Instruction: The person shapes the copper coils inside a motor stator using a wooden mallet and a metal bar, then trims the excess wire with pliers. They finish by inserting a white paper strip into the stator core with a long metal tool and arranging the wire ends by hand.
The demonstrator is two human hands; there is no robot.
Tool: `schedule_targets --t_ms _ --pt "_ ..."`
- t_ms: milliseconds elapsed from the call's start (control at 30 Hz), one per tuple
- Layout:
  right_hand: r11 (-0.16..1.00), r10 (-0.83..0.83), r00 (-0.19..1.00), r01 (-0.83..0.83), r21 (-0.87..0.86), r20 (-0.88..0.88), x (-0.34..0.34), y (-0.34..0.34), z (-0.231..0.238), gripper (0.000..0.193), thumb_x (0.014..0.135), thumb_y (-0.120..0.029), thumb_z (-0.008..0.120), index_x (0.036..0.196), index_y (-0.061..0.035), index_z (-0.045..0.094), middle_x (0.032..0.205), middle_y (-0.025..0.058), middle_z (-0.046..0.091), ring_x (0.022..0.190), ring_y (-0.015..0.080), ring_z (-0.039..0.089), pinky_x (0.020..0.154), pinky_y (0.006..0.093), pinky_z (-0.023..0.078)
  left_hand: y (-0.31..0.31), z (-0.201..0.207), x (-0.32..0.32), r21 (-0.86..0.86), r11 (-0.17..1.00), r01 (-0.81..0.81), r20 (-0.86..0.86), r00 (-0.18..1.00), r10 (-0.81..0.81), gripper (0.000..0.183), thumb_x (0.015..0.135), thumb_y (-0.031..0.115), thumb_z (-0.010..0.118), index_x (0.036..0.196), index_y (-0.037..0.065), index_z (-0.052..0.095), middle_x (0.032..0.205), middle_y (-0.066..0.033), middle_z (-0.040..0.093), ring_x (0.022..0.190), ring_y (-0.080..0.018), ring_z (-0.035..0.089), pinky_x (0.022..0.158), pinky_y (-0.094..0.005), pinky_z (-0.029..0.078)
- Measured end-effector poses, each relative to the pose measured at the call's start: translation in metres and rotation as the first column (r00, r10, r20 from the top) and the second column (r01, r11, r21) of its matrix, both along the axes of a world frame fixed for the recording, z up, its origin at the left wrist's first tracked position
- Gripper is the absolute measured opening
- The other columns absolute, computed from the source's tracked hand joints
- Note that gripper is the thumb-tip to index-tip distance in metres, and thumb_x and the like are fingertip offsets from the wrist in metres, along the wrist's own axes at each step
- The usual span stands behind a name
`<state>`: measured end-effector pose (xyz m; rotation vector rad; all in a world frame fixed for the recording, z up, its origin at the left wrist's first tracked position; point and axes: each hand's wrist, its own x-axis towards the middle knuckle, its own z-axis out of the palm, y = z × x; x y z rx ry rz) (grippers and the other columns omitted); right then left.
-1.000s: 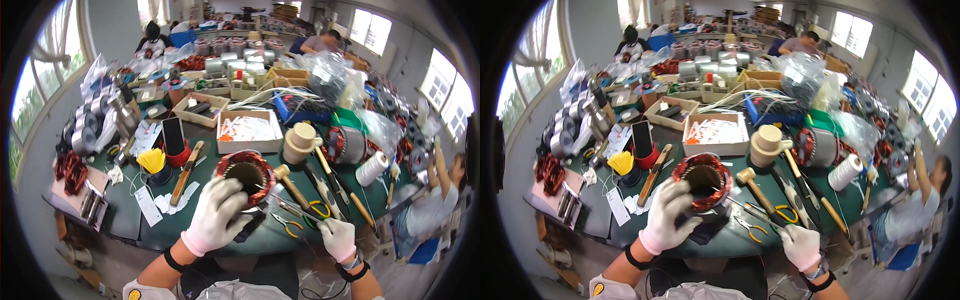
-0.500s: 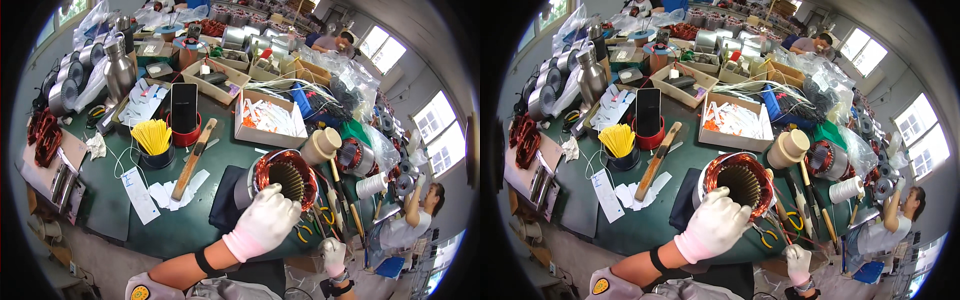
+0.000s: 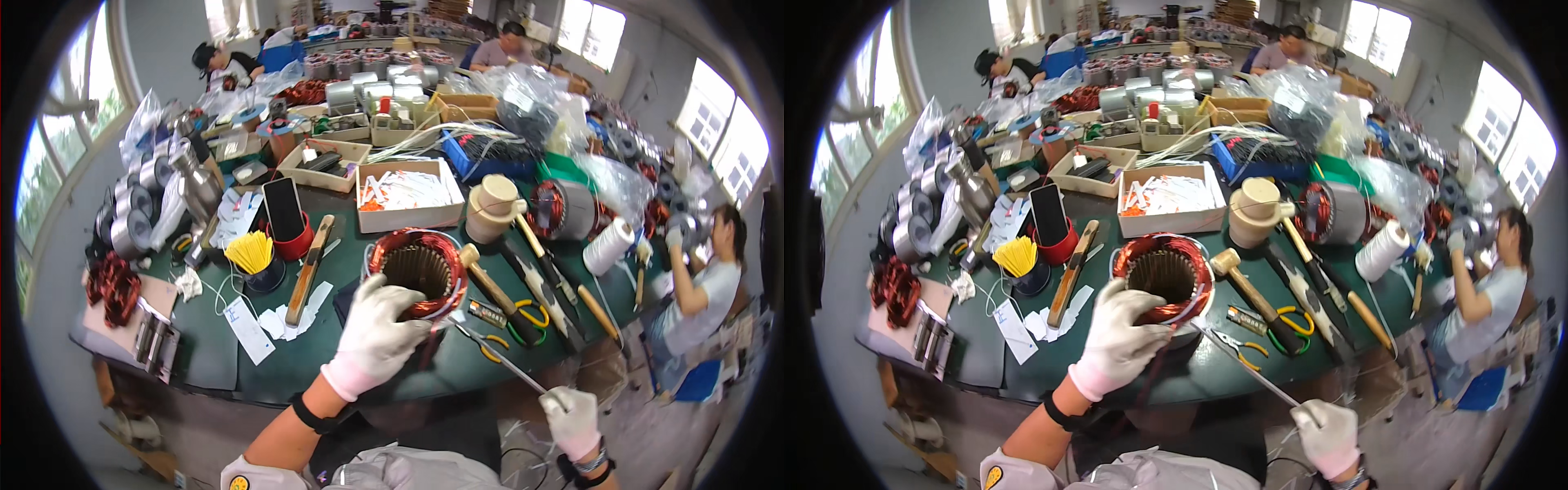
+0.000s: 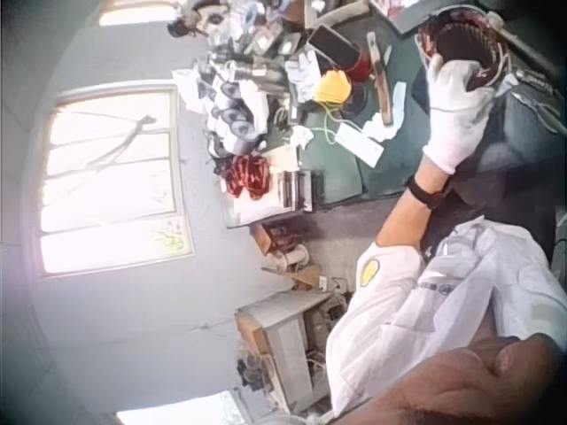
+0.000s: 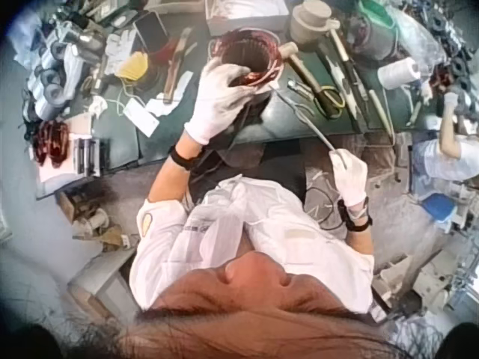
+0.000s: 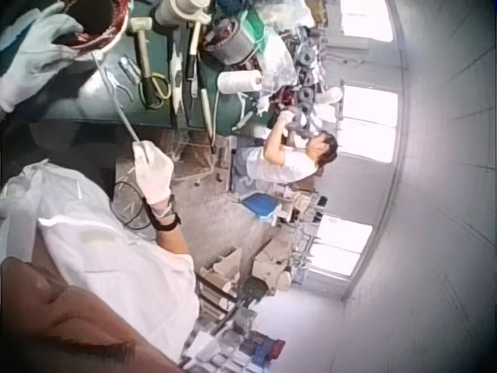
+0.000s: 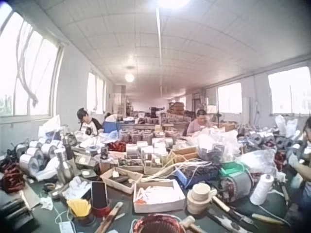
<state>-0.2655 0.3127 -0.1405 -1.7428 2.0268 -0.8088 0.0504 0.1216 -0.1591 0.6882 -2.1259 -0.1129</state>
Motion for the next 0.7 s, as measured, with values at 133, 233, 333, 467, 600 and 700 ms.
schedule_targets --t_ms 133,233,333,467,600,700 --pt "0.999 0.001 1.000 -0.002 -0.041 -0.014 -0.032 0.010 0.008 0.016 0.089 -0.015 0.070 0.082 -0.0003 0.072 0.069 0.0195 0.062 0.065 0.0384 0.065 0.058 0.0426 0.049 0.042 -0.008 0.015 0.005 0.961 -0.278 -0.075 0.958 0.277 0.030 0.069 0.000 0.086 0.097 0.010 0.079 0.127 -0.0179 0.065 0.124 -0.0396 0.059 0.109 -0.0530 0.044" --pt "0.994 0.031 0.999 -0.032 -0.106 -0.013 -0.038 0.007 0.004 0.017 0.089 -0.014 0.071 0.077 -0.0015 0.070 0.070 0.0173 0.063 0.064 0.0362 0.065 0.059 0.0421 0.049 0.081 -0.034 0.013 0.043 0.929 -0.367 -0.142 0.918 0.369 0.035 0.067 -0.001 0.088 0.098 0.014 0.080 0.115 -0.0134 0.065 0.111 -0.0357 0.061 0.098 -0.0492 0.050" --pt "0.994 0.033 0.999 -0.033 -0.100 -0.009 -0.043 0.004 0.003 0.017 0.089 -0.015 0.072 0.076 -0.0037 0.070 0.069 0.0150 0.064 0.063 0.0347 0.064 0.058 0.0421 0.049 0.066 -0.012 -0.021 -0.213 0.948 -0.234 0.078 0.964 0.256 0.035 0.069 -0.003 0.085 0.099 0.014 0.076 0.110 -0.0083 0.063 0.107 -0.0322 0.062 0.097 -0.0482 0.049" --pt "0.992 0.072 0.988 -0.085 -0.095 -0.137 -0.043 0.001 0.013 0.024 0.090 -0.021 0.075 0.073 -0.0064 0.064 0.063 0.0116 0.060 0.060 0.0325 0.063 0.056 0.0417 0.048 0.034 0.002 -0.049 -0.340 0.911 -0.232 0.206 0.927 0.313 0.031 0.069 0.000 0.082 0.095 0.014 0.073 0.120 -0.0096 0.068 0.115 -0.0349 0.063 0.108 -0.0578 0.043" --pt "0.986 0.106 0.928 -0.145 -0.086 -0.357 -0.037 0.003 0.024 0.031 0.090 -0.030 0.078 0.076 -0.0101 0.059 0.061 0.0076 0.056 0.057 0.0294 0.062 0.055 0.0419 0.047 0.031 0.003 -0.047 -0.339 0.924 -0.179 0.231 0.936 0.265 0.021 0.070 0.003 0.080 0.086 0.010 0.069 0.118 -0.0081 0.070 0.117 -0.0323 0.065 0.113 -0.0633 0.039" --pt "0.982 0.119 0.874 -0.173 -0.073 -0.471 -0.031 0.000 0.032 0.031 0.090 -0.033 0.078 0.080 -0.0118 0.058 0.062 0.0049 0.055 0.057 0.0268 0.062 0.054 0.0419 0.045 0.034 0.010 -0.043 -0.345 0.911 -0.225 0.250 0.914 0.320 0.020 0.068 0.004 0.079 0.085 0.008 0.069 0.122 -0.0107 0.070 0.116 -0.0333 0.065 0.110 -0.0625 0.041"
